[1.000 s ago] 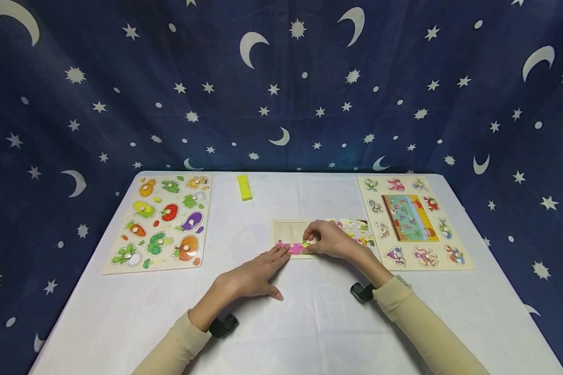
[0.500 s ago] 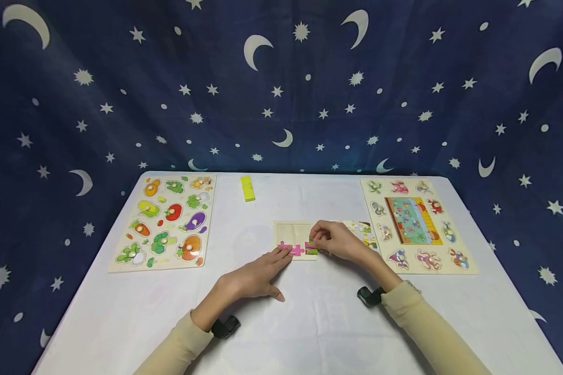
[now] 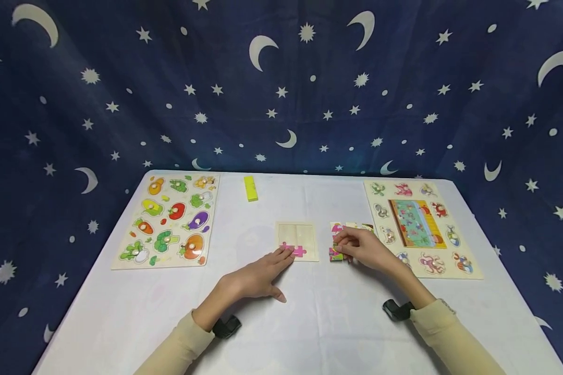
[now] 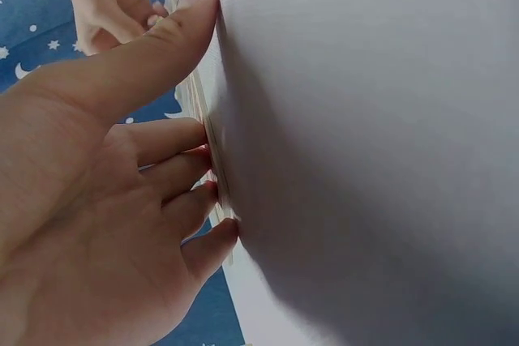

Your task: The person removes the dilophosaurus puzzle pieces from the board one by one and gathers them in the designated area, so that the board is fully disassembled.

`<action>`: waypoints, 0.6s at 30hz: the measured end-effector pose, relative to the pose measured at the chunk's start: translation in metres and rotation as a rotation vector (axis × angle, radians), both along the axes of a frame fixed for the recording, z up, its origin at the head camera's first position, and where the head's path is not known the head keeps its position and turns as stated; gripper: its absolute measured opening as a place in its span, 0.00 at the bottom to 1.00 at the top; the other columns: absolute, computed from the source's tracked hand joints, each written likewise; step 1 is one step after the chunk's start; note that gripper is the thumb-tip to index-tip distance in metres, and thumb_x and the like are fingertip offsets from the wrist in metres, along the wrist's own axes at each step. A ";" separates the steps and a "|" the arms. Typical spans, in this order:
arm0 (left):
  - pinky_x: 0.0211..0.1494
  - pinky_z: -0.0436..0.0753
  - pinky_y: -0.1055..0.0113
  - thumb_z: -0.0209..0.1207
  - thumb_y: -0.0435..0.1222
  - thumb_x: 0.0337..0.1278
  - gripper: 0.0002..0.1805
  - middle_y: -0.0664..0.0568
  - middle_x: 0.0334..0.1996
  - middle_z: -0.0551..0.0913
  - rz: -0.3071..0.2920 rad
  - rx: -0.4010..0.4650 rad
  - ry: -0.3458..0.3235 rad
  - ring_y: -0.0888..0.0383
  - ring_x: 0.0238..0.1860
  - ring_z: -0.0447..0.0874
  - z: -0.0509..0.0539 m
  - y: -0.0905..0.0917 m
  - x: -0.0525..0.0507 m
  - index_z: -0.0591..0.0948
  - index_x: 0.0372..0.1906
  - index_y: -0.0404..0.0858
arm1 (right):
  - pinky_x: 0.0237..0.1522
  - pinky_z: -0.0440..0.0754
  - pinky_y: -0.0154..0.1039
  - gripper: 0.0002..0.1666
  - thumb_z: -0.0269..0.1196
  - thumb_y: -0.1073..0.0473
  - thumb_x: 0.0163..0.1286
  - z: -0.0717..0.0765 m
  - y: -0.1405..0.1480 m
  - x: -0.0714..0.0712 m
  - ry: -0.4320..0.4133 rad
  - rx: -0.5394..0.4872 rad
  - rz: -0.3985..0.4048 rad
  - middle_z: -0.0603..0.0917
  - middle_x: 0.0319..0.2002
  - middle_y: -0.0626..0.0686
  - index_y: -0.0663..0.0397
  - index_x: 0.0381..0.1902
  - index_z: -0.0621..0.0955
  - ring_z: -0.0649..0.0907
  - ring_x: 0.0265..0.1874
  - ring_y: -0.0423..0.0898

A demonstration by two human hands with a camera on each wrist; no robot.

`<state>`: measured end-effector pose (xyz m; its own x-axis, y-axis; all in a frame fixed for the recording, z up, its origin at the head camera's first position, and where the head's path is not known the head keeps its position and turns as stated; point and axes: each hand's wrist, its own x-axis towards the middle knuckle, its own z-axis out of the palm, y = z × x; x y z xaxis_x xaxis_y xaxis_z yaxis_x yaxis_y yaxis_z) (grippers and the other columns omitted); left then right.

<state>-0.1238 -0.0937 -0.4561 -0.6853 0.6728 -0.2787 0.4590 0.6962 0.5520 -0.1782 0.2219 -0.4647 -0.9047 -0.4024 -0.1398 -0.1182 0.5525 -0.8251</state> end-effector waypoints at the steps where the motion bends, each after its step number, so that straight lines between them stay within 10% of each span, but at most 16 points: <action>1: 0.84 0.52 0.49 0.74 0.44 0.55 0.54 0.47 0.84 0.48 -0.003 0.003 -0.001 0.47 0.84 0.41 0.000 0.001 0.000 0.57 0.81 0.35 | 0.27 0.81 0.36 0.09 0.67 0.62 0.72 0.000 0.005 0.002 0.001 0.002 -0.012 0.86 0.33 0.53 0.60 0.46 0.83 0.83 0.25 0.46; 18: 0.83 0.55 0.49 0.75 0.48 0.52 0.58 0.48 0.84 0.48 -0.038 -0.016 0.007 0.48 0.84 0.43 0.000 -0.004 -0.003 0.55 0.83 0.38 | 0.26 0.79 0.34 0.11 0.67 0.62 0.72 0.007 0.065 0.021 -0.031 0.056 -0.162 0.86 0.33 0.56 0.63 0.48 0.83 0.83 0.26 0.46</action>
<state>-0.1265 -0.0973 -0.4562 -0.6614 0.6939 -0.2848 0.4888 0.6867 0.5381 -0.1577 0.2868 -0.4573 -0.9520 -0.2422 -0.1870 0.0014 0.6076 -0.7942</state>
